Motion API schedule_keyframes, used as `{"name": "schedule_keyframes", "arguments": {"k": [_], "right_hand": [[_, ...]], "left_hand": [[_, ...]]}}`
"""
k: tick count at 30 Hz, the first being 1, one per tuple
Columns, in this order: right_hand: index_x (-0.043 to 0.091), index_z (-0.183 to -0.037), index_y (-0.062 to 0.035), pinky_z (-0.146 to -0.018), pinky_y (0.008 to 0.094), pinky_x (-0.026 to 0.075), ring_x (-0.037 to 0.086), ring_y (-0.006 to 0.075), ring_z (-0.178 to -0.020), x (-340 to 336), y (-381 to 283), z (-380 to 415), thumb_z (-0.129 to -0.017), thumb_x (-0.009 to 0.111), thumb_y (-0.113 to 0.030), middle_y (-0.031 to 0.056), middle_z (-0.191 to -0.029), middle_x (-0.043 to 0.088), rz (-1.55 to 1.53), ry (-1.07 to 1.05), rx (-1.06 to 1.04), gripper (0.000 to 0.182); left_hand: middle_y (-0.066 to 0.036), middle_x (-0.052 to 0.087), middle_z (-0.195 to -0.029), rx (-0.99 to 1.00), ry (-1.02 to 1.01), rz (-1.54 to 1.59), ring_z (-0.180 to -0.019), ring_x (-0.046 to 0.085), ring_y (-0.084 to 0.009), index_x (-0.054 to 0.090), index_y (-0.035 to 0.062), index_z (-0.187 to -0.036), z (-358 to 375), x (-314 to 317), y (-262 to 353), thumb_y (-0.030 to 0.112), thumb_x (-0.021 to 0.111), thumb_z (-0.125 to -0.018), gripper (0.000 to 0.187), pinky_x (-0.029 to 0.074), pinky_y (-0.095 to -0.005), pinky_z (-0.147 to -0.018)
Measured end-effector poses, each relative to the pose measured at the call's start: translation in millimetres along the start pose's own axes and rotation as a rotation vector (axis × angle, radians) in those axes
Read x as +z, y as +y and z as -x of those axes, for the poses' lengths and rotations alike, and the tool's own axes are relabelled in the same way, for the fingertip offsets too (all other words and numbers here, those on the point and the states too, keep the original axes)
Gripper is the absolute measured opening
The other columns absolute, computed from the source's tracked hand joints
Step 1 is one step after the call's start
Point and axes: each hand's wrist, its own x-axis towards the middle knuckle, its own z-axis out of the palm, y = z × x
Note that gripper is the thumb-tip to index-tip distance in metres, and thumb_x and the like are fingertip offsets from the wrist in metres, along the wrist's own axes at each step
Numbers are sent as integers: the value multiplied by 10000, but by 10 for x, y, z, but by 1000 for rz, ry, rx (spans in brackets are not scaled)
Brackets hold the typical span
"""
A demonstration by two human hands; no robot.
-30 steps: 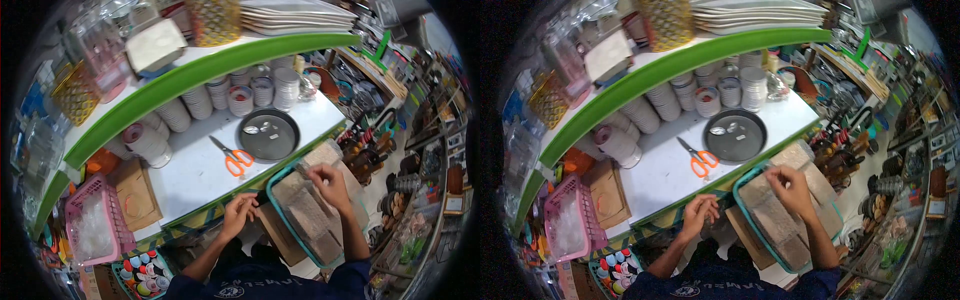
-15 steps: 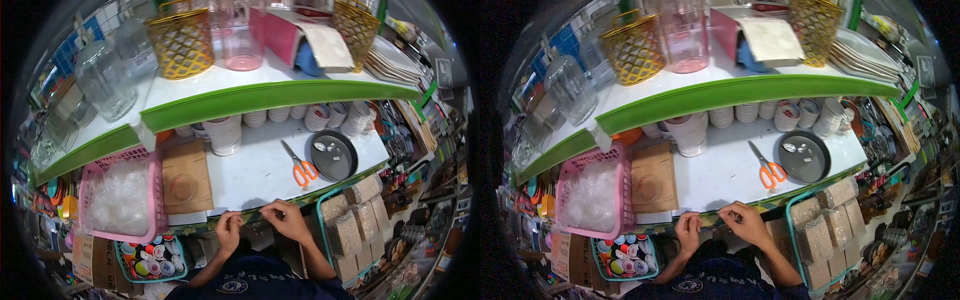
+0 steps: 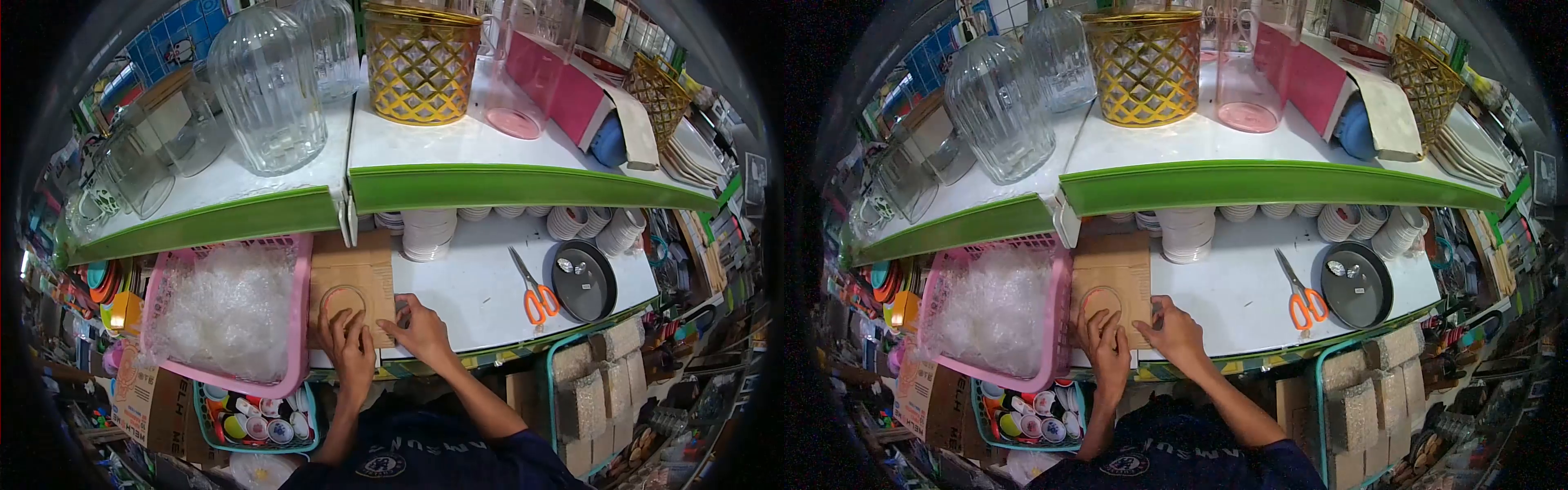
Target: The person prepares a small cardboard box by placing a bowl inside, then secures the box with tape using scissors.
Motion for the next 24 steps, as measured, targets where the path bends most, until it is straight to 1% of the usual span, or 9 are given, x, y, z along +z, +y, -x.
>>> {"name": "schedule_keyframes", "arguments": {"k": [3,5,9,11,14,15,17,19,24], "right_hand": [[558,-1210,-52,-729,379,527,690,269,-848,-18,-18,1,-831,704,-408,102,-918,697,-36,-24,67,540],[548,-1209,-24,-699,340,524,688,229,-798,-36,-4,-1,-812,742,-354,95,-866,699,-98,-29,106,551],[534,-1207,-14,-705,341,528,684,233,-783,-41,71,19,-833,732,-264,118,-895,701,-179,-13,122,492],[512,-1205,-7,-723,333,529,675,224,-775,-24,170,32,-870,678,-158,155,-934,697,-232,74,-21,403],[502,-1212,-22,-729,334,520,688,260,-807,-154,137,88,-895,610,-137,190,-933,694,-374,139,-21,354],[481,-1242,-25,-721,297,514,673,196,-807,-202,173,100,-900,579,-69,196,-923,688,-430,79,41,358],[478,-1250,-22,-724,290,513,654,168,-816,-236,289,137,-901,573,-51,177,-933,688,-479,113,-2,363],[492,-1256,-19,-737,274,510,611,124,-858,-282,322,187,-902,557,-3,135,-969,675,-596,170,-25,360],[534,-1243,-9,-775,270,503,602,128,-921,-364,457,344,-895,543,12,123,-1020,651,-741,237,72,349]], "left_hand": [[-78,533,-1142,1,-20,7,-1259,387,-345,678,69,-1084,66,35,-66,53,662,-820,265,223,-561,-1104],[-110,541,-1086,11,-12,15,-1230,397,-354,677,36,-1105,94,46,-89,11,628,-852,259,309,-507,-1043],[-114,541,-1029,37,34,63,-1173,426,-341,686,33,-1092,117,108,-151,-11,620,-853,252,337,-494,-1014],[-109,538,-989,49,75,65,-1136,442,-328,693,35,-1089,131,122,-168,-24,624,-842,263,352,-483,-996],[-97,533,-983,45,88,78,-1114,447,-317,693,36,-1094,143,127,-189,-24,628,-835,273,349,-476,-994],[-97,533,-983,43,88,78,-1114,447,-317,693,36,-1094,155,137,-201,-24,628,-835,273,349,-476,-994],[-67,552,-968,-13,106,122,-1095,462,-311,701,72,-1074,162,163,-219,12,658,-811,273,257,-553,-1093],[-67,552,-965,-13,111,132,-1092,463,-311,701,72,-1075,152,169,-218,14,656,-814,271,252,-552,-1095],[-67,551,-974,-50,97,155,-1093,463,-307,697,76,-1086,153,169,-234,23,644,-828,268,250,-544,-1087]]}}
